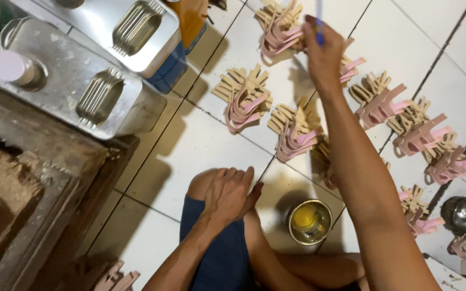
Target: The person sits on the floor and repeatedly applies a yellow liquid from a small metal bowl to bundles of wooden clothespins using a toothbrush. They handle the clothespins one at a time, brush the liquid onto the wooden parts, and place them back on the floor.
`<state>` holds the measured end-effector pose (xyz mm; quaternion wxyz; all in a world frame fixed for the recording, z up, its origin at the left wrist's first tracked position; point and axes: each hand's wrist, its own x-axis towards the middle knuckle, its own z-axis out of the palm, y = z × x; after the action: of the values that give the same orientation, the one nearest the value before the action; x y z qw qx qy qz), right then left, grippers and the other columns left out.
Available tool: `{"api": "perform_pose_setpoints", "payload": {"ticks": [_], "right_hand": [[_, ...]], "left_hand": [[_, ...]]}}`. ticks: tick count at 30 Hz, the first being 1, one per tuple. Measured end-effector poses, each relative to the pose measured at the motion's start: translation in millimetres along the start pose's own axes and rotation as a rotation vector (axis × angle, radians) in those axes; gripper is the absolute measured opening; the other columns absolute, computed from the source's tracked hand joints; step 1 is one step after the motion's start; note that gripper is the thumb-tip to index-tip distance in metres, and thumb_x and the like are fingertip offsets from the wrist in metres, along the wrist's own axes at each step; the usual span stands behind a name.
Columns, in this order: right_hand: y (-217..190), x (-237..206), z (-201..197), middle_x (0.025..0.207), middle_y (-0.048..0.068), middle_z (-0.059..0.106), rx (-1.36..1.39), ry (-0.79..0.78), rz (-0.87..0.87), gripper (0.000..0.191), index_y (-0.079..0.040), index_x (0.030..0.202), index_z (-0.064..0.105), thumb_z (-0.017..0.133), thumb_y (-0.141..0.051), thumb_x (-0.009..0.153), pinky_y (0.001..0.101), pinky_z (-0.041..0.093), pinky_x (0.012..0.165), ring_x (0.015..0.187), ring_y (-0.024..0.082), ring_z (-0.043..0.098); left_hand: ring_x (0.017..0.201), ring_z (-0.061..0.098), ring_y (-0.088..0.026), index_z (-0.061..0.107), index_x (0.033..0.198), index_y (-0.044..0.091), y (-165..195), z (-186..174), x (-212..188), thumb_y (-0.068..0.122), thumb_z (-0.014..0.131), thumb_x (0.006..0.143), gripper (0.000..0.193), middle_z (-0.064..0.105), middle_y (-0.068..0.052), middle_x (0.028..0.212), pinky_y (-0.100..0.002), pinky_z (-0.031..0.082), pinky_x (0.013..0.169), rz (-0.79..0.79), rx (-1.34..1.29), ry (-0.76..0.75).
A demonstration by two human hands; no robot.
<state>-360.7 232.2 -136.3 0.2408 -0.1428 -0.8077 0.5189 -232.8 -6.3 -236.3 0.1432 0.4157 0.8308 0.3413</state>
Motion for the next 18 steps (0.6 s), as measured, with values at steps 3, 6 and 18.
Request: {"api": "perform_pose_setpoints", "payload": {"ticks": [3,6,18], "right_hand": [[4.7,-43.8,-23.1,0.087,-0.001,0.067,0.019,0.115,0.035,0.028,0.003,0.129,0.071,0.066,-0.018,0.112,0.0230,0.050,0.063,0.073,0.007,0.061],[-0.2,-113.6,-31.2,0.077,-0.004,0.056,0.216,0.255,0.180,0.020,-0.001,0.116,0.073,0.067,-0.019,0.111,0.0208,0.031,0.054,0.061,0.003,0.044],[-29.4,-391.0,-36.4,0.078,-0.002,0.061,0.215,-0.079,0.568,0.023,-0.002,0.120,0.074,0.065,-0.020,0.110,0.0185,0.031,0.053,0.061,0.002,0.046]], "left_hand": [[0.080,0.067,-0.035,0.069,0.107,-0.001,1.7,2.0,-5.2,0.035,0.068,0.092,0.039,0.072,-0.019,0.083,-0.048,0.049,0.079,-0.012,0.024,-0.017],[0.085,0.068,-0.037,0.069,0.101,0.002,3.0,6.3,-14.4,0.038,0.064,0.094,0.037,0.073,-0.019,0.085,-0.051,0.049,0.081,-0.043,0.014,-0.129],[0.095,0.071,-0.028,0.072,0.115,0.009,31.8,3.2,-129.9,0.022,0.072,0.096,0.023,0.074,-0.009,0.096,-0.043,0.055,0.091,0.115,-0.194,0.616]]}}
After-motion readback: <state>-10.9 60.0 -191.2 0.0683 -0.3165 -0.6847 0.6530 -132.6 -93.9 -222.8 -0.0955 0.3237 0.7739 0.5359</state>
